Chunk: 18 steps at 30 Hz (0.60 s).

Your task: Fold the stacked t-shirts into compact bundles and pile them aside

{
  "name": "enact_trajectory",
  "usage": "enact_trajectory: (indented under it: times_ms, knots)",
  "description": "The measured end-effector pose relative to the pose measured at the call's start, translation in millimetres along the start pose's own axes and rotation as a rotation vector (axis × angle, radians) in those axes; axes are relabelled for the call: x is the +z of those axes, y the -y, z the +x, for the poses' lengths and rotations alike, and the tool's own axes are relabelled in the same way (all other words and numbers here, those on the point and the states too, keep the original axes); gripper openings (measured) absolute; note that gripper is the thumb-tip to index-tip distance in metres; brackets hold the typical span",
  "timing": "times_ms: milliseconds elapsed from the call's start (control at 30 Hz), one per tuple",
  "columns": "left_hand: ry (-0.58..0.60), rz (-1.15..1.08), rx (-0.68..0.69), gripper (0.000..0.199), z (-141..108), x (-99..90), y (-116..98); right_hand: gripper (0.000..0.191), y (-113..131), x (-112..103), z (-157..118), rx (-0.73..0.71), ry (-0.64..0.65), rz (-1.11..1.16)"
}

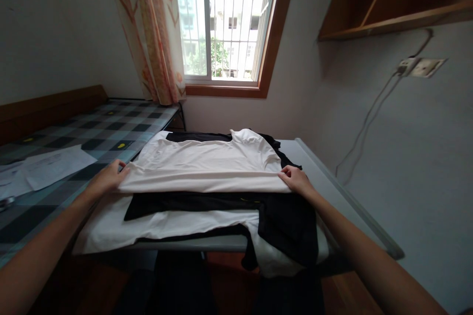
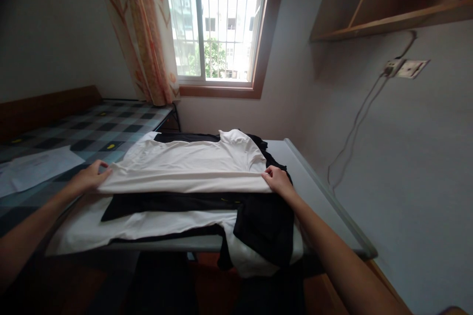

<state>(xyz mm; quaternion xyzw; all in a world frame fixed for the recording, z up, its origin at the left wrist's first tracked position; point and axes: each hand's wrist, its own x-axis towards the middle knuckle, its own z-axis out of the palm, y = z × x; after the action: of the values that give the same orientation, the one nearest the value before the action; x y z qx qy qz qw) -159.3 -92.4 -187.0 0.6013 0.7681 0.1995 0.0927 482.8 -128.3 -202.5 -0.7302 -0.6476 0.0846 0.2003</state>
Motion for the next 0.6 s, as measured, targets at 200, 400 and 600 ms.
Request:
enact_trajectory:
  times_ms: [200, 400, 600]
  knots:
    - [-0.109, 0.005, 0.517, 0.047, -31, 12.8, -66, 0.028, 37, 6, -23, -0.312, -0.245, -0.200]
    - [0.189, -0.048, 0.901, 0.053, -53, 67.6, -134, 0.049, 73, 41, -34, -0.645, 0.045, -0.120]
    - [0.241, 0.231, 0.781, 0.061, -60, 91.3, -126, 0.061, 51, 47, -29, -0.569, 0.159, -0.267]
